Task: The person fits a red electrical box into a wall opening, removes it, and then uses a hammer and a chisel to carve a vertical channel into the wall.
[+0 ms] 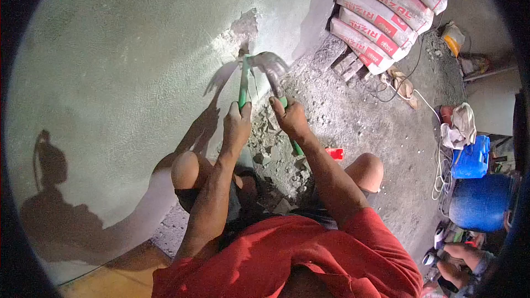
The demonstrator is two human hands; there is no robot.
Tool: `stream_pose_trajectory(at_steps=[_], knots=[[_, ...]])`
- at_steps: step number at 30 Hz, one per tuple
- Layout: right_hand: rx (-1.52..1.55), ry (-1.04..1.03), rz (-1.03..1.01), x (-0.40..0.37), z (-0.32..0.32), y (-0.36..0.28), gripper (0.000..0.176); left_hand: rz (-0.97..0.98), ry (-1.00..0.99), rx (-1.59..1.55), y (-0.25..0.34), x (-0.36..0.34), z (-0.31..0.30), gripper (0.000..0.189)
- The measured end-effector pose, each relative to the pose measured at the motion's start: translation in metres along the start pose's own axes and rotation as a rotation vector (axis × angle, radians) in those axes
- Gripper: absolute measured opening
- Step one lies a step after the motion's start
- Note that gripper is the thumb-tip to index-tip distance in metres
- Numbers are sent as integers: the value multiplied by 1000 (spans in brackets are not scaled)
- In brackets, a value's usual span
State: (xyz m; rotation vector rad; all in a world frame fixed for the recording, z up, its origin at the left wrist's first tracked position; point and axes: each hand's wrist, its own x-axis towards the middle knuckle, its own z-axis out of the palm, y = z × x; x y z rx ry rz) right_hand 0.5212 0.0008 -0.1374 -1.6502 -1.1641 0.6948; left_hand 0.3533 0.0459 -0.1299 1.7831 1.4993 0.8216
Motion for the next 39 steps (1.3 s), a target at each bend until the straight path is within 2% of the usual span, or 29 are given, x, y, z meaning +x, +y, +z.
stream_pose_trajectory(at_steps=[2,3,6,7,9,10,11,12,13,14,15,16,17,18,19,22,23,25,27,29,31,33,36,39], knots=[[146,-77,220,5,-8,-21,39,7,7,2,1,8,-2,35],[143,-86,223,5,-10,-26,39,-28,-9,-12,2,6,-4,35],[217,30,-38,4,-20,-52,39,-91,-54,-45,1,1,-8,36],[219,35,-38,6,-17,-47,39,-93,-80,-62,2,3,-9,38],[155,103,-230,9,-9,-34,38,-40,-36,-19,-3,5,-6,42],[114,68,-118,5,-7,-39,42,-36,-48,-42,-5,5,-5,43],[113,67,-122,9,-3,-23,42,-31,-58,-66,-9,5,-3,44],[-74,4,-51,20,6,8,43,-300,-160,-121,-18,9,2,42],[-256,-55,26,22,7,8,45,-294,-159,-117,-21,7,4,42],[-101,-92,138,20,2,10,46,-228,-136,-93,-24,9,7,42],[-102,-103,129,17,-2,14,46,-177,-108,-72,-29,7,10,42],[65,-76,156,8,-8,13,45,-83,-82,-12,-33,2,11,40],[230,-41,173,3,-17,6,45,-86,-80,-13,-28,-12,16,40],[99,9,108,-1,-30,-3,42,61,-84,112,-21,-32,24,39],[181,27,99,-2,-40,-7,40,213,-92,239,-16,-42,27,37],[274,102,94,-7,-59,-20,42,187,-27,123,-16,-28,28,34],[261,93,98,-10,-61,-22,42,122,-15,-48,0,-22,17,32],[343,119,136,-13,-63,-26,44,143,-26,-113,4,-7,6,31],[289,120,128,-17,-62,-28,44,193,40,-94,-22,8,25,35],[336,122,115,-21,-59,-29,43,242,101,-69,-15,8,18,38],[295,126,110,-27,-57,-30,42,-11,-45,-100,-8,6,10,45],[178,123,9,-31,-55,-27,43,-20,-51,-69,-8,11,7,46],[167,130,-49,-38,-46,-36,46,-48,-67,-141,-5,14,4,41],[116,108,-147,-37,-35,-30,45,43,15,-239,-12,17,8,45]])
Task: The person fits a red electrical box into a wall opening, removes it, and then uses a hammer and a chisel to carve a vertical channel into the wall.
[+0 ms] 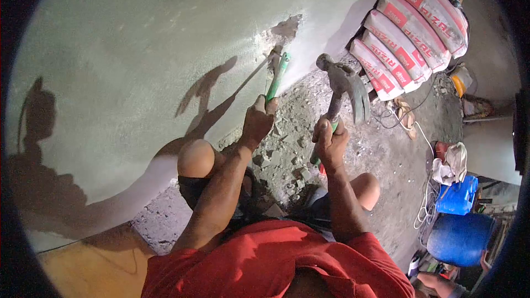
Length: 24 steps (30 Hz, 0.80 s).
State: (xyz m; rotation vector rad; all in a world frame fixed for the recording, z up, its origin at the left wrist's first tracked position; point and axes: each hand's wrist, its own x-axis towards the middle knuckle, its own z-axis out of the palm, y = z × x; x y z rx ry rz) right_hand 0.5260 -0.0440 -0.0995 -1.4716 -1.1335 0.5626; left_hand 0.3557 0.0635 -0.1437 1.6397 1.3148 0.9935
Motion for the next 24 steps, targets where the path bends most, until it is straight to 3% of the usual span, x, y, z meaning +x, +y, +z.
stream_pose_trajectory(at_steps=[3,4,6,9,12,14,16,18,20,23,24], knots=[[191,60,-117,3,23,42,28,-43,-62,-70,5,-1,-6,39],[-181,72,-289,16,34,105,26,0,-51,-16,6,-2,-5,39],[-331,-106,15,42,40,55,29,27,12,63,-5,1,6,38],[-70,-38,87,46,36,0,41,-46,-20,7,13,6,1,42],[21,-25,50,41,22,-20,39,-107,-40,28,11,6,0,48],[121,43,-203,38,22,-42,33,-136,-103,-49,21,3,-6,52],[35,35,-272,43,27,16,38,-130,-100,-27,24,4,-6,49],[-438,-65,-3,57,38,26,44,-105,-69,-43,26,3,-4,44],[-390,-74,39,55,34,13,49,-125,-90,-25,22,3,-1,42],[-292,-136,62,49,23,-2,48,-656,-253,-680,-11,-7,18,34],[-289,-128,53,51,20,-11,48,-625,-244,-575,-26,-17,29,33]])
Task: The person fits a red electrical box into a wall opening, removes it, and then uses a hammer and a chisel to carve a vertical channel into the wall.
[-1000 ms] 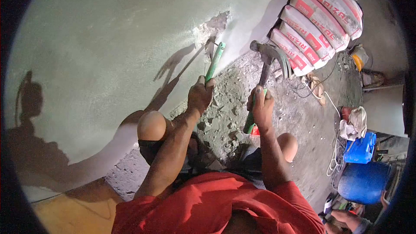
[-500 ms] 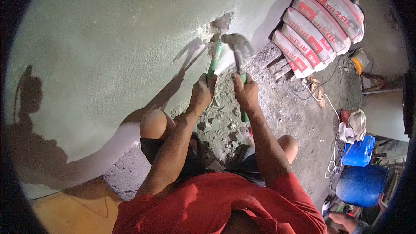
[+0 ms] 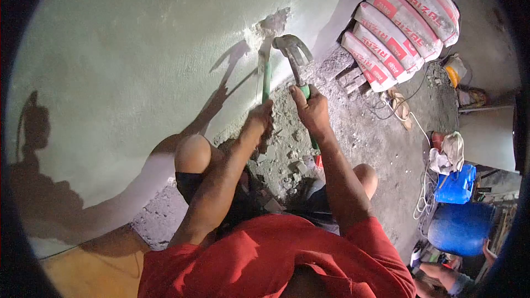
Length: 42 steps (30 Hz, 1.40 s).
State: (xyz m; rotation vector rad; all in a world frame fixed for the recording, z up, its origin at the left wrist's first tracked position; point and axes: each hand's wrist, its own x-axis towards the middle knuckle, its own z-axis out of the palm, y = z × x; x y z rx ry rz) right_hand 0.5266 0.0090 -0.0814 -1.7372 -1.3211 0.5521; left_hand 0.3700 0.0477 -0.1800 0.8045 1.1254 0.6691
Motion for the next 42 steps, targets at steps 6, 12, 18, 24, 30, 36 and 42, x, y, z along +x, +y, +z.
stream_pose_trajectory(at_steps=[6,12,18,24,30,36,42], knots=[[239,39,-17,-3,-32,-28,40,319,119,490,-3,-14,2,44],[304,56,60,-18,-29,-11,40,390,243,552,36,-23,9,49],[355,52,71,-28,-36,3,44,331,218,781,-8,1,1,51],[370,18,217,-35,-38,10,41,325,258,748,6,0,5,47],[435,8,208,-39,-36,12,44,389,297,693,5,-4,3,45],[385,170,56,-36,23,60,38,414,290,728,2,-2,2,43],[210,6,370,-14,56,103,43,471,343,783,-13,20,-13,46]])
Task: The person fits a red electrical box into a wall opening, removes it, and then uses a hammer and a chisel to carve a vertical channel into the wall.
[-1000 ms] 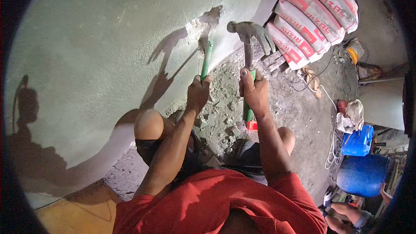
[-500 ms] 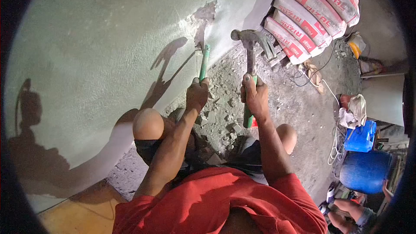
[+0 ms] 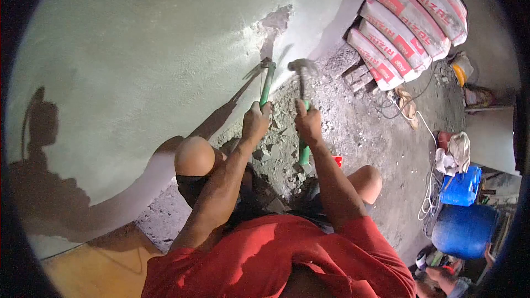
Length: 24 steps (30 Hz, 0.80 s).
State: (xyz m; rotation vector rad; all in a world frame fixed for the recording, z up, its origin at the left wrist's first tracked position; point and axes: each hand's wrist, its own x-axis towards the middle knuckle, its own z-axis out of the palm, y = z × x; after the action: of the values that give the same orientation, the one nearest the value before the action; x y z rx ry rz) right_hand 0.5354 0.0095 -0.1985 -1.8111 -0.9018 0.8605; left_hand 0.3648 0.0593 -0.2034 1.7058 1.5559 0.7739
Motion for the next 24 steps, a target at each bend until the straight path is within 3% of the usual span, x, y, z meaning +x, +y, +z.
stream_pose_trajectory(at_steps=[4,6,7,8,12,18,21,23,24], knots=[[225,-3,-122,-21,-37,-64,42,16,-62,-196,7,-5,-7,40],[169,-2,-251,-19,-58,-84,42,-609,-514,-1106,65,-17,-48,35],[165,5,-268,-19,-65,-92,42,-551,-577,-956,107,-37,-71,37],[154,8,-280,-22,-71,-99,43,-448,-624,-945,103,-47,-60,38],[222,-22,-282,-34,-72,-99,46,-446,-278,-597,45,-29,-16,40],[246,-121,-152,-51,-61,-71,59,-420,-223,-702,39,-27,-21,39],[289,-126,-42,-56,-62,-69,58,-278,-218,-595,41,-27,-18,34],[263,-117,-69,-56,-68,-72,58,253,-12,-123,50,-27,-16,36],[234,-114,-98,-57,-73,-74,58,258,-24,-122,53,-27,-17,36]])
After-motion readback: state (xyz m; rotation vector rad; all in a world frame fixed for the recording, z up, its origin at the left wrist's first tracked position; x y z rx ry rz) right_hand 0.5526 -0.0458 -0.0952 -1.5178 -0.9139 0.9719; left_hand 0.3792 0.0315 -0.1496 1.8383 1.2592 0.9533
